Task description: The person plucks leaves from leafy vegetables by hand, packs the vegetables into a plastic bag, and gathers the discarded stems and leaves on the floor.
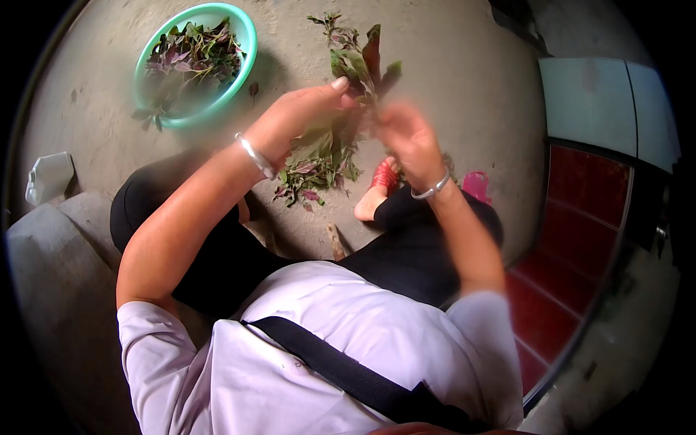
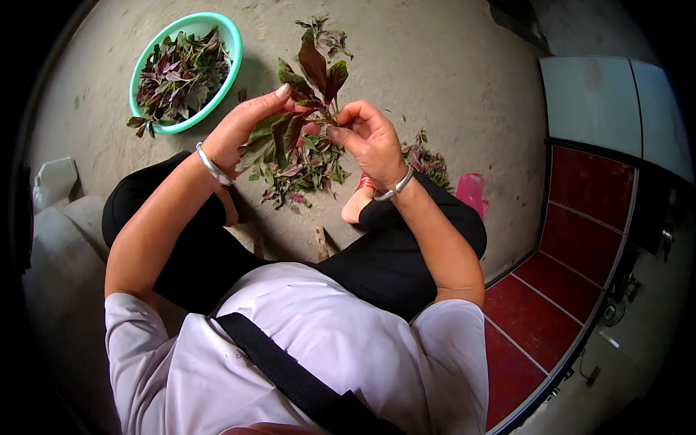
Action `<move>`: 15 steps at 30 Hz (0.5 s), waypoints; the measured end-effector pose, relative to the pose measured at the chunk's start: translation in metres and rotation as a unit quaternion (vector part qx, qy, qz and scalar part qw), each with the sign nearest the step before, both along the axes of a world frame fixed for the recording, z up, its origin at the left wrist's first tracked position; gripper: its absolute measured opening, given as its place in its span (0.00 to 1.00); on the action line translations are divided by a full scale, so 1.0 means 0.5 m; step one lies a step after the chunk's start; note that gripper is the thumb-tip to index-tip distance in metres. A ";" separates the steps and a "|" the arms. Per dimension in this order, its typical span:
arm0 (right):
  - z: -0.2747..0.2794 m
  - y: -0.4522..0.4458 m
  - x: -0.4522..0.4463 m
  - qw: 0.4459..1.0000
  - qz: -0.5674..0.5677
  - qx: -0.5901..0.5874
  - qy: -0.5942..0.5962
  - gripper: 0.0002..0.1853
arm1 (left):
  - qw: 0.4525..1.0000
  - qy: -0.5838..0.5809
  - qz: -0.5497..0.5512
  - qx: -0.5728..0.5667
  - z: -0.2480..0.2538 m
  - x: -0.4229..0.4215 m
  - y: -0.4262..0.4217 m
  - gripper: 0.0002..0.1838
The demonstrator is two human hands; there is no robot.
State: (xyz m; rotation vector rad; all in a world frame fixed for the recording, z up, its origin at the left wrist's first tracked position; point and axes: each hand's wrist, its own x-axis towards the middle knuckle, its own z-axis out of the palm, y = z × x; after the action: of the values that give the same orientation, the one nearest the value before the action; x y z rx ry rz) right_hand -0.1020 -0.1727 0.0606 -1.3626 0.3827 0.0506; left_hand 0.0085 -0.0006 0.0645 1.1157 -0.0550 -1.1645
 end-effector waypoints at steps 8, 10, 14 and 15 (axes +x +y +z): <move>-0.017 -0.016 0.010 0.999 -0.025 -0.034 -0.019 0.08 | 0.993 0.021 -0.091 -0.078 -0.012 0.012 0.016 0.09; -0.013 -0.016 0.010 0.999 -0.039 0.021 -0.020 0.08 | 0.991 0.015 -0.102 -0.088 -0.013 0.009 0.018 0.09; -0.002 -0.016 0.011 0.992 -0.056 0.108 -0.020 0.08 | 0.993 0.007 -0.092 -0.067 -0.009 0.006 0.014 0.11; 0.001 -0.015 0.010 0.991 -0.056 0.118 -0.015 0.08 | 0.993 0.012 -0.093 -0.068 -0.005 0.006 0.014 0.11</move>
State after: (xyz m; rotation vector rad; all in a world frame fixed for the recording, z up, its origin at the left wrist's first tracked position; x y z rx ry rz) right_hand -0.0971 -0.1803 0.0613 -1.1054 0.4146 -0.0178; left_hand 0.0112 0.0063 0.0619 0.9908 -0.2209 -1.3190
